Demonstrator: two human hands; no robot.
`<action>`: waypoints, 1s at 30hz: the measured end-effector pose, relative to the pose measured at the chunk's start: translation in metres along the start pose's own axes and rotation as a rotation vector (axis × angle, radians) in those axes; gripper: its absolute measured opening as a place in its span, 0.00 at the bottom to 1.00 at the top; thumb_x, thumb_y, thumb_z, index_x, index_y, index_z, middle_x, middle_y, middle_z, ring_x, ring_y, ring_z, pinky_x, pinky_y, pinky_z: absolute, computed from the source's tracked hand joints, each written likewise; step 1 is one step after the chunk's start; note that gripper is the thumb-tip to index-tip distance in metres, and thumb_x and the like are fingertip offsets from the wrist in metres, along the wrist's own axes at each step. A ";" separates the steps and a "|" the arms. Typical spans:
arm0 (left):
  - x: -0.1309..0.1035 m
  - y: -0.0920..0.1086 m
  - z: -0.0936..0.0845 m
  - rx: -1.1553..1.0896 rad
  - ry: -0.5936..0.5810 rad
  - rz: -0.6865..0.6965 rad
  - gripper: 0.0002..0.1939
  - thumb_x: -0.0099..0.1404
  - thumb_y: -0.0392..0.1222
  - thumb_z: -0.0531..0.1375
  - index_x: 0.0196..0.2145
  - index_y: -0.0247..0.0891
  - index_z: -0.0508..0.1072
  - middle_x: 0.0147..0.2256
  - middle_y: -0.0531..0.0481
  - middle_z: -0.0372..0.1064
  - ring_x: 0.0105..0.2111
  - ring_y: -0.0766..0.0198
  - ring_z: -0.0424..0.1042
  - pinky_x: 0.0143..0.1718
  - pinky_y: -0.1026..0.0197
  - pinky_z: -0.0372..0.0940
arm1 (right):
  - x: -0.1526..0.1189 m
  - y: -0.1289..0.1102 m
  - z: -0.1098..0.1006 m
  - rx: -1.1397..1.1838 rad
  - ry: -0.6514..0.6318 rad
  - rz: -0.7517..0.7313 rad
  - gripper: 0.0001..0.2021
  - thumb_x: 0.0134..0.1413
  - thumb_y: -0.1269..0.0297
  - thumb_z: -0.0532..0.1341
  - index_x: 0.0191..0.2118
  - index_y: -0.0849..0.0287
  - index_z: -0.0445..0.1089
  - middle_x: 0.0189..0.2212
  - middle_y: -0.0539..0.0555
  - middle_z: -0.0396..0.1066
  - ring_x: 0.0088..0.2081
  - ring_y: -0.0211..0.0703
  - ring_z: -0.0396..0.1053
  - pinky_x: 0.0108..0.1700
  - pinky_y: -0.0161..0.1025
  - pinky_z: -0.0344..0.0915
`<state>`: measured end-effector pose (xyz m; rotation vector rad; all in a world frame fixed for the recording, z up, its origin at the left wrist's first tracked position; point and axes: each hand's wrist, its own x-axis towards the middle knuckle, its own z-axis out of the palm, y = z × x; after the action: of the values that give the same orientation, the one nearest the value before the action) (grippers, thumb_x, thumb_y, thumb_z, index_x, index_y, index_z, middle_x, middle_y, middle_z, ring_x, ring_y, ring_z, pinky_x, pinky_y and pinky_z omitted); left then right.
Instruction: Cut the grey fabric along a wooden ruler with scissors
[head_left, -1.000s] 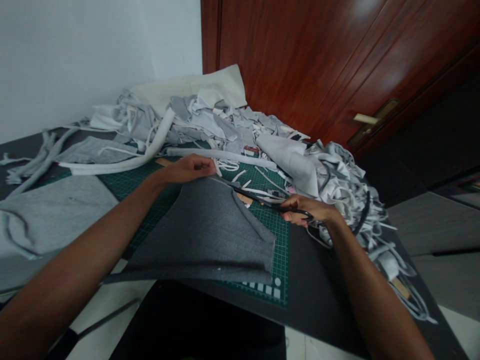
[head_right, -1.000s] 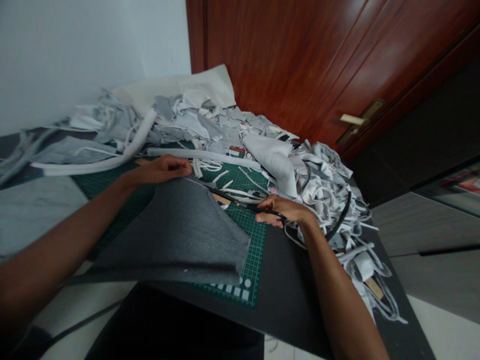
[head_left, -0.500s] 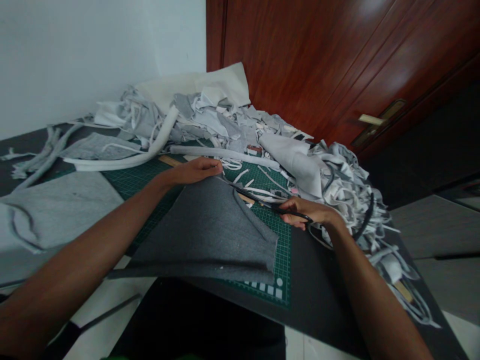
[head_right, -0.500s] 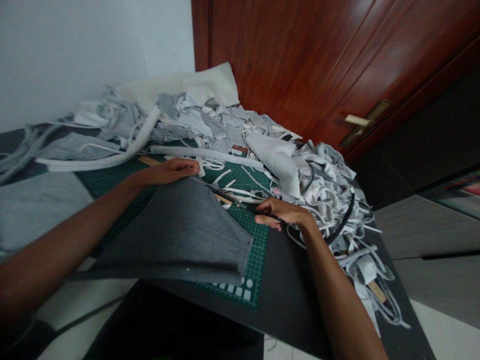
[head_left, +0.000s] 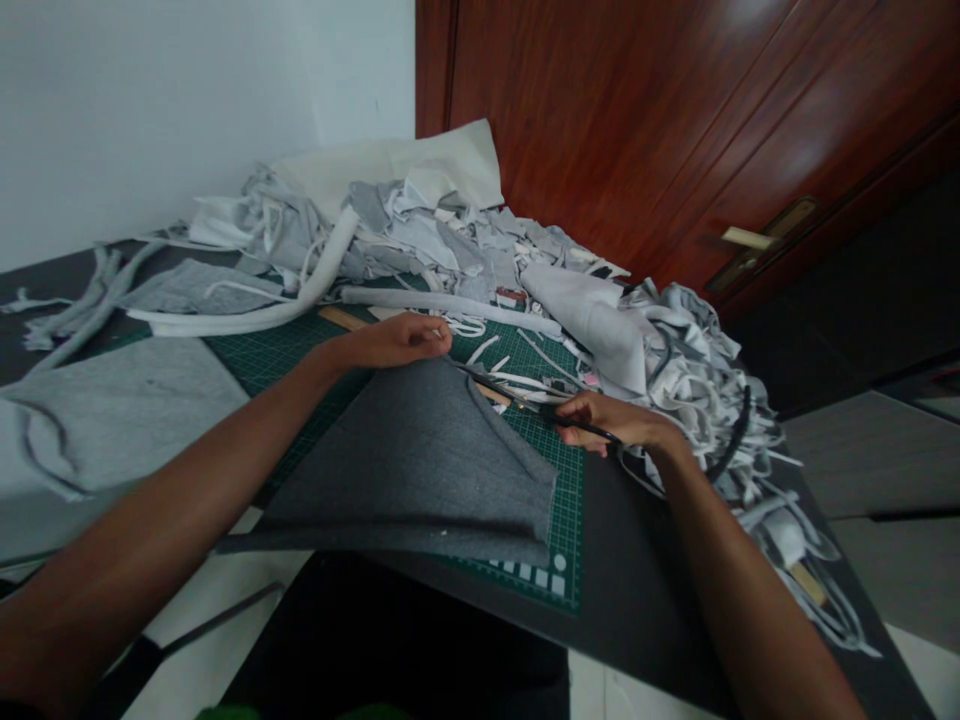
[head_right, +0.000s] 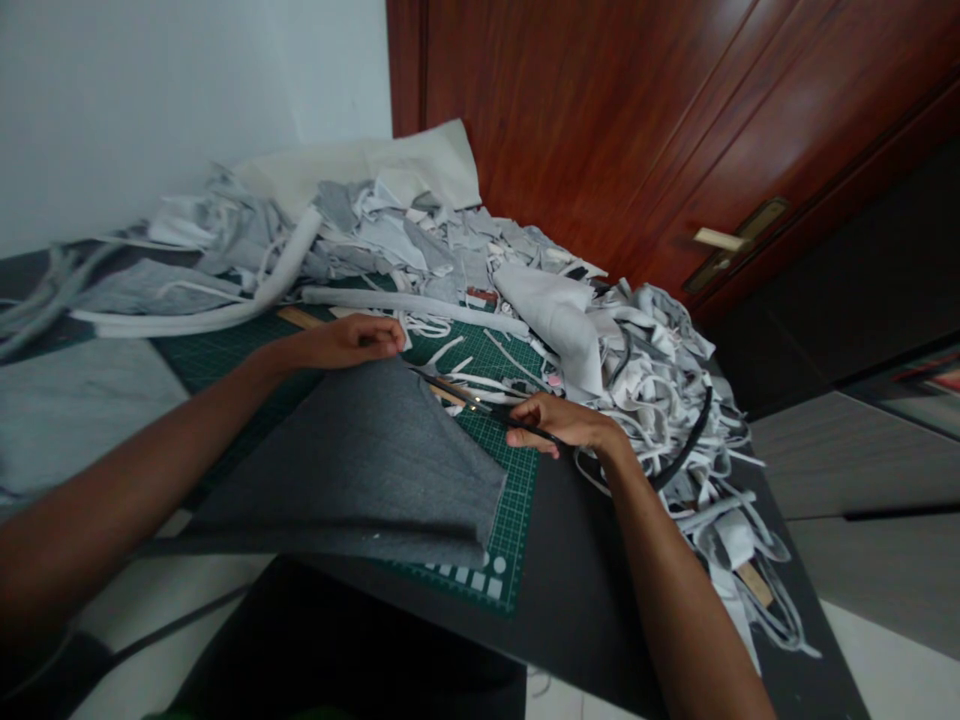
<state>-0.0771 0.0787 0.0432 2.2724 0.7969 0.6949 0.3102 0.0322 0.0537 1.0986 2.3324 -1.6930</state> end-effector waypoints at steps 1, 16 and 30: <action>0.000 0.000 0.000 0.007 -0.014 0.005 0.22 0.70 0.61 0.62 0.39 0.36 0.73 0.34 0.51 0.72 0.34 0.64 0.69 0.38 0.65 0.61 | 0.000 0.000 0.000 0.001 -0.001 -0.003 0.32 0.55 0.30 0.67 0.27 0.57 0.62 0.17 0.42 0.58 0.19 0.32 0.58 0.22 0.32 0.57; 0.003 0.009 0.009 0.064 0.001 0.042 0.23 0.74 0.59 0.56 0.31 0.37 0.71 0.27 0.54 0.66 0.29 0.66 0.65 0.34 0.65 0.59 | 0.000 0.001 0.000 -0.053 0.035 0.004 0.32 0.55 0.30 0.66 0.28 0.58 0.64 0.17 0.42 0.58 0.19 0.32 0.57 0.23 0.32 0.55; 0.005 0.003 0.013 -0.013 0.017 -0.021 0.22 0.73 0.61 0.58 0.33 0.39 0.69 0.25 0.56 0.59 0.24 0.68 0.59 0.27 0.66 0.53 | 0.002 -0.002 0.002 -0.027 0.024 0.010 0.32 0.53 0.30 0.67 0.28 0.58 0.63 0.19 0.43 0.59 0.21 0.32 0.57 0.24 0.33 0.57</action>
<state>-0.0646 0.0750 0.0382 2.2460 0.8205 0.7088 0.3069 0.0311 0.0540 1.1297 2.3532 -1.6490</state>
